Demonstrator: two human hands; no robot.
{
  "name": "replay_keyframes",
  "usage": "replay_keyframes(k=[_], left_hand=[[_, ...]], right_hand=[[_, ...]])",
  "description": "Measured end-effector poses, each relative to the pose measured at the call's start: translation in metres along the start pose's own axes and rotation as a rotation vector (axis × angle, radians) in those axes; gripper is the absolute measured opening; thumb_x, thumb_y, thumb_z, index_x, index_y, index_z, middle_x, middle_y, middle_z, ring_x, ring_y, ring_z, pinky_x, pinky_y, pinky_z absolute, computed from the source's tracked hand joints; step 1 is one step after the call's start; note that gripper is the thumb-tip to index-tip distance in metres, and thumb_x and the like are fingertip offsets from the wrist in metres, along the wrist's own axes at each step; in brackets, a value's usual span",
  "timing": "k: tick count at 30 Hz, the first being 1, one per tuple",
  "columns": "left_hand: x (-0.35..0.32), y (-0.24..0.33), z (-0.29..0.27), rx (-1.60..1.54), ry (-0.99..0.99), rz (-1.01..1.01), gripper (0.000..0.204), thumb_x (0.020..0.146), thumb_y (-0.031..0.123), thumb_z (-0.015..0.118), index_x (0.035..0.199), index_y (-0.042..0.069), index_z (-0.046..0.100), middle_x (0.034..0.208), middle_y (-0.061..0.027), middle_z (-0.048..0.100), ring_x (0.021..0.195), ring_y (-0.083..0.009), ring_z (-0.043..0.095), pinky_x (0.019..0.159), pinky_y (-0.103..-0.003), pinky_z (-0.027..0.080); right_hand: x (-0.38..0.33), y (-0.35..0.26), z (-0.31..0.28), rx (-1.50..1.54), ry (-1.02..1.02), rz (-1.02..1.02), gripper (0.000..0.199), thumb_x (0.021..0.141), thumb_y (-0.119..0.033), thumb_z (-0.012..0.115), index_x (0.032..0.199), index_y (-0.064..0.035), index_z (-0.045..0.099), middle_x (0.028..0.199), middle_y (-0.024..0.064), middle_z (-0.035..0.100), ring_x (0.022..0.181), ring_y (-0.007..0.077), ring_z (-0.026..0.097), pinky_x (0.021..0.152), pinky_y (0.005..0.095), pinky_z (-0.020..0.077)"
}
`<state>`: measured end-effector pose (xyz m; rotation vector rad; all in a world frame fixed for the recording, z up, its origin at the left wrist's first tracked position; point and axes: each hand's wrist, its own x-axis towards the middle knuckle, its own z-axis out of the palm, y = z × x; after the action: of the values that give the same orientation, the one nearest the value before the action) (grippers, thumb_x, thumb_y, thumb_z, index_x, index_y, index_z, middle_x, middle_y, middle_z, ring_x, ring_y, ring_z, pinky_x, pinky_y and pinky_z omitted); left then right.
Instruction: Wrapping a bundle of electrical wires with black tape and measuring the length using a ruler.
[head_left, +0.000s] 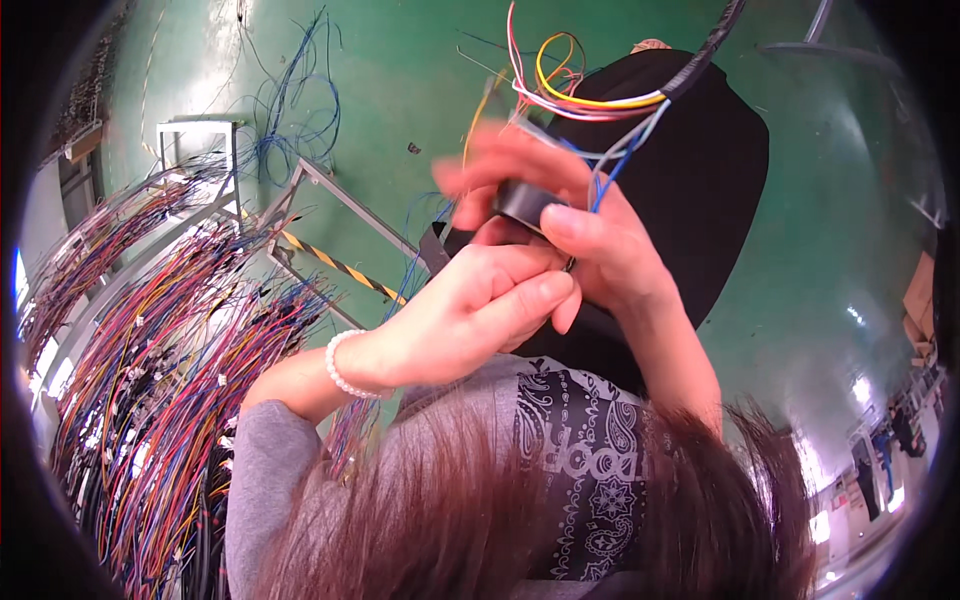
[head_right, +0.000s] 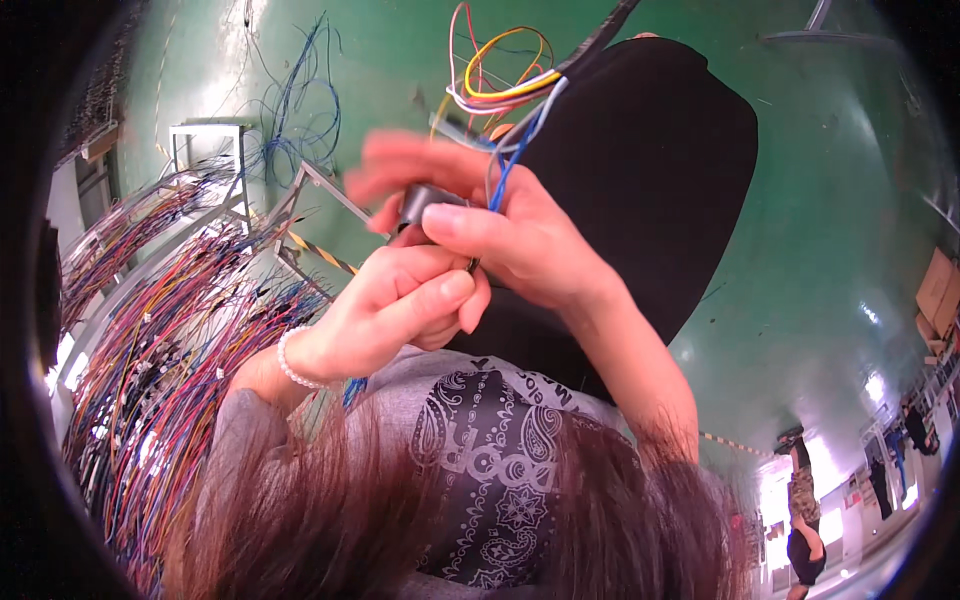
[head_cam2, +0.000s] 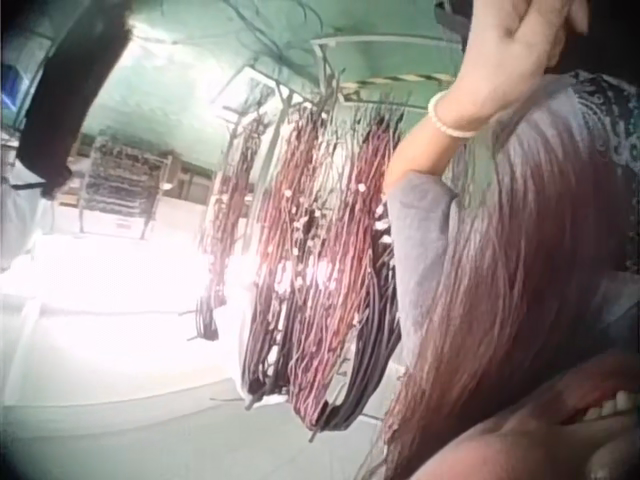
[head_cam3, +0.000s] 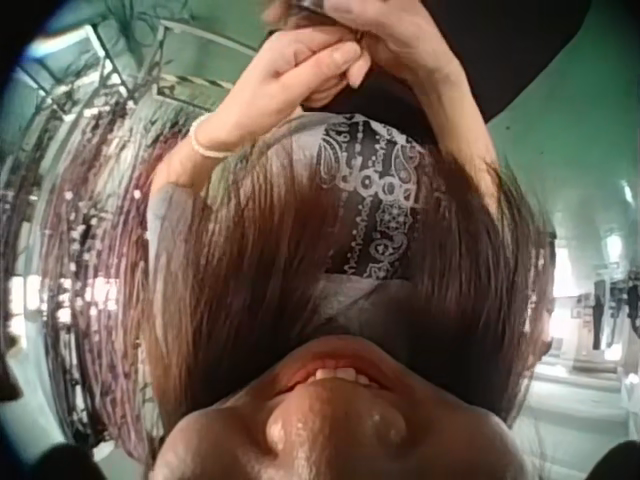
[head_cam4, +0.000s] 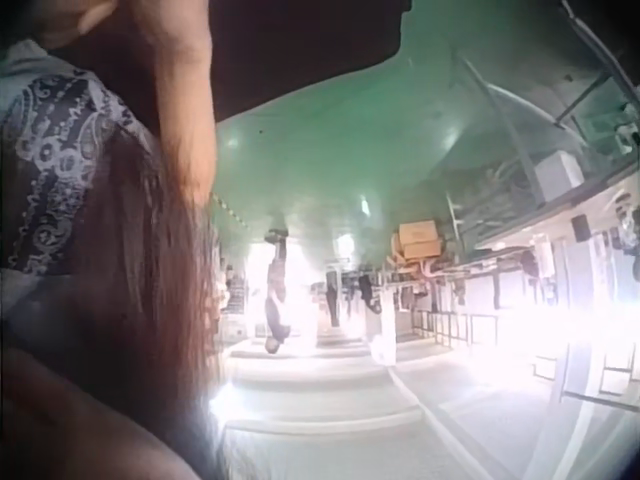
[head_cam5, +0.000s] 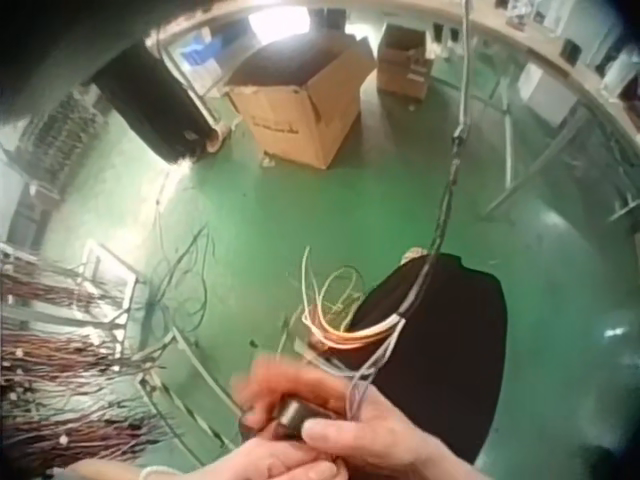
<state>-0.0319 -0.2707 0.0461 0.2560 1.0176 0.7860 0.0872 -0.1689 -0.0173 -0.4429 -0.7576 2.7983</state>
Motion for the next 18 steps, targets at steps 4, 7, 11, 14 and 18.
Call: replay_keyframes(k=[4,7,11,14,18], left_hand=[[-0.013,0.019,-0.005,0.165,0.088,-0.036,0.029,0.102,0.022,0.046,0.082,0.004,0.056,0.062,0.0083,0.041,0.056,-0.0015,0.033,0.05,-0.022,0.025],[-0.011,0.004,-0.009,0.666,0.249,0.324,0.014,0.096,0.011,0.053,0.088,0.0,0.055,0.06,-0.0015,0.047,0.05,-0.0126,0.045,0.048,-0.029,0.034],[-0.004,-0.011,-0.007,1.129,0.345,0.538,0.004,0.088,0.001,0.058,0.09,-0.001,0.056,0.064,-0.0114,0.055,0.054,-0.0283,0.056,0.052,-0.037,0.043],[-0.002,-0.008,-0.003,1.259,0.346,0.549,0.01,0.086,0.007,0.06,0.089,0.002,0.052,0.066,-0.0148,0.059,0.062,-0.0368,0.06,0.05,-0.047,0.044],[0.005,-0.013,0.003,0.961,0.168,0.531,0.009,0.087,0.007,0.06,0.088,0.001,0.053,0.064,-0.0151,0.057,0.061,-0.0365,0.06,0.052,-0.046,0.044]], right_hand=[[-0.011,-0.021,-0.034,-0.337,-0.105,0.092,0.058,0.069,-0.029,0.073,0.113,0.0039,0.056,0.101,0.0081,0.057,0.088,0.0138,0.057,0.08,0.0274,0.0458],[-0.022,-0.028,-0.041,-0.479,-0.029,0.056,0.058,0.069,-0.037,0.075,0.106,0.0054,0.059,0.096,0.0086,0.059,0.077,0.0117,0.057,0.069,0.0236,0.0467],[-0.048,-0.038,-0.018,-0.181,0.202,0.22,0.085,0.082,-0.065,0.058,0.119,0.0111,0.056,0.094,0.0168,0.063,0.056,0.0127,0.056,0.054,0.0248,0.0467],[-0.066,-0.026,-0.013,0.05,-0.005,-0.02,0.092,0.081,-0.065,0.062,0.133,0.0091,0.046,0.103,0.0135,0.062,0.069,0.0119,0.058,0.062,0.0244,0.0475],[-0.035,-0.023,-0.004,-0.244,0.156,0.072,0.078,0.085,-0.047,0.068,0.137,0.0055,0.044,0.126,0.0128,0.056,0.101,0.0132,0.06,0.084,0.0254,0.0484]])
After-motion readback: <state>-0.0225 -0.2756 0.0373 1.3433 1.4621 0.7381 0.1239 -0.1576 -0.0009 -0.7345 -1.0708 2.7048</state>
